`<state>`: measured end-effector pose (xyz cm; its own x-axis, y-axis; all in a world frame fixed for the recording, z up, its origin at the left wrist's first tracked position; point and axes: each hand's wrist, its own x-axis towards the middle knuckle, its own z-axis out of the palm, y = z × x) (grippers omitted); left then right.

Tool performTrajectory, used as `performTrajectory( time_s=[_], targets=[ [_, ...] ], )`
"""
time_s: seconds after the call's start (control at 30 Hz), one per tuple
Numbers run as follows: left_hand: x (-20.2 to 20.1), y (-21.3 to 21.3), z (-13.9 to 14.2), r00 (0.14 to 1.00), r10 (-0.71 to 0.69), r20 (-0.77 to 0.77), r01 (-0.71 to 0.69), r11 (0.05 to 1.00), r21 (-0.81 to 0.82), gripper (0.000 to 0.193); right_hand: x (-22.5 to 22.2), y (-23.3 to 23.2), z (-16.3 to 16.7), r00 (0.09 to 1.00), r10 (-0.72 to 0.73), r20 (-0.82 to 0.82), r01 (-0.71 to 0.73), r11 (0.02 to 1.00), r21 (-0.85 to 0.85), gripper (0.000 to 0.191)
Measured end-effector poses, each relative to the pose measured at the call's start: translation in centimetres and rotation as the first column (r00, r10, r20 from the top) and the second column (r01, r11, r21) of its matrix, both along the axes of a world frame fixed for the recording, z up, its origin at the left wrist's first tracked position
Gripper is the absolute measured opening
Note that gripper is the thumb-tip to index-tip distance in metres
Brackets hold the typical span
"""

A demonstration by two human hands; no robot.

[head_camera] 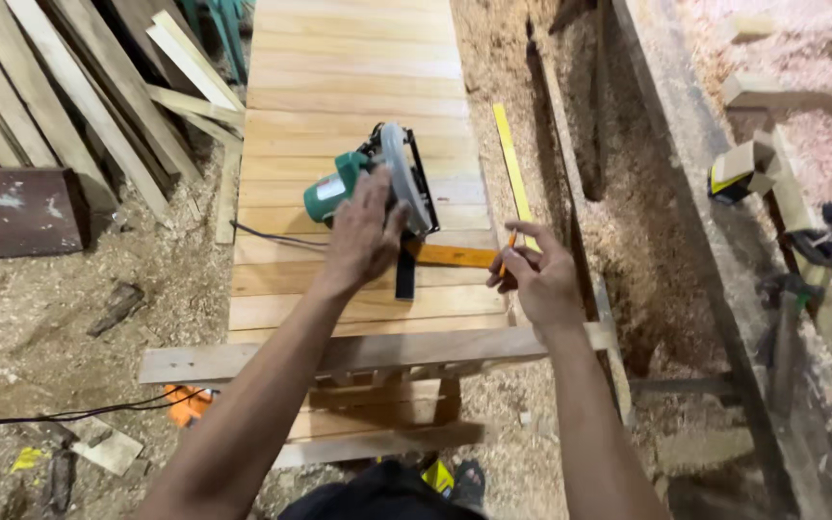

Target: The person measures and marks a wooden bed frame using a try square and pencil, then uses a circular saw to cut the wood along the marked lines. The person handles the try square, pencil, and circular saw while working on the bed frame in a woodworking shop.

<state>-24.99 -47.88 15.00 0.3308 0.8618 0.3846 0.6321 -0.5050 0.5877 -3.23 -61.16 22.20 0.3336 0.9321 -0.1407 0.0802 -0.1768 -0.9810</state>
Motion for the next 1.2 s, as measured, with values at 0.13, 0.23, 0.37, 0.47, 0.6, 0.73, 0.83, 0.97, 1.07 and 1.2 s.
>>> performTrajectory(
  time_s=[0.13,0.23,0.37,0.47,0.6,0.73,0.83,0.97,1.07,1.2],
  targets=[
    [2.9,-2.1,0.5,0.999,0.020,-0.044,-0.028,0.979,-0.203,0.052,1.9,-1.7,-0.5,0.999,0.001,-0.051,0.001,0.999,0.047,0.039],
    [4.5,-2.4,0.3,0.966,0.004,-0.259,-0.135,0.862,-0.489,0.044,3.3,-2.8,-0.5,0.994,0.019,-0.105,-0.012,0.997,0.071,0.038],
    [5.7,-0.7,-1.9,0.863,-0.072,-0.501,-0.243,0.809,-0.535,0.047,4.4,-3.7,0.0,0.991,-0.024,-0.131,0.037,0.995,0.095,0.037],
    [5.9,0.8,-5.2,0.797,-0.099,-0.596,-0.343,0.738,-0.581,0.048,4.6,-4.5,0.5,0.995,-0.051,-0.089,0.057,0.996,0.065,0.038],
    [7.1,2.7,-9.3,0.788,-0.101,-0.608,-0.386,0.687,-0.615,0.056,4.4,-5.6,1.1,0.991,-0.071,-0.112,0.071,0.997,0.003,0.040],
    [7.9,3.3,-11.0,0.753,-0.162,-0.638,-0.373,0.694,-0.616,0.051,4.5,-6.5,0.9,0.988,-0.075,-0.132,0.080,0.996,0.033,0.038],
    [8.5,3.3,-10.9,0.752,-0.206,-0.627,-0.343,0.689,-0.638,0.049,4.7,-6.9,0.5,0.989,-0.103,-0.108,0.105,0.994,0.014,0.037],
    [9.4,2.6,-9.3,0.775,-0.240,-0.585,-0.276,0.704,-0.654,0.047,4.9,-7.1,0.1,0.988,-0.111,-0.108,0.113,0.994,0.010,0.038],
    [9.9,2.0,-8.2,0.895,-0.133,-0.426,-0.237,0.667,-0.707,0.047,5.7,-6.9,0.1,0.990,-0.106,-0.098,0.112,0.992,0.057,0.039],
    [10.1,0.9,-7.0,0.947,-0.090,-0.307,-0.080,0.863,-0.500,0.050,7.3,-7.0,0.3,0.991,-0.130,-0.034,0.132,0.988,0.083,0.039]
  ],
)
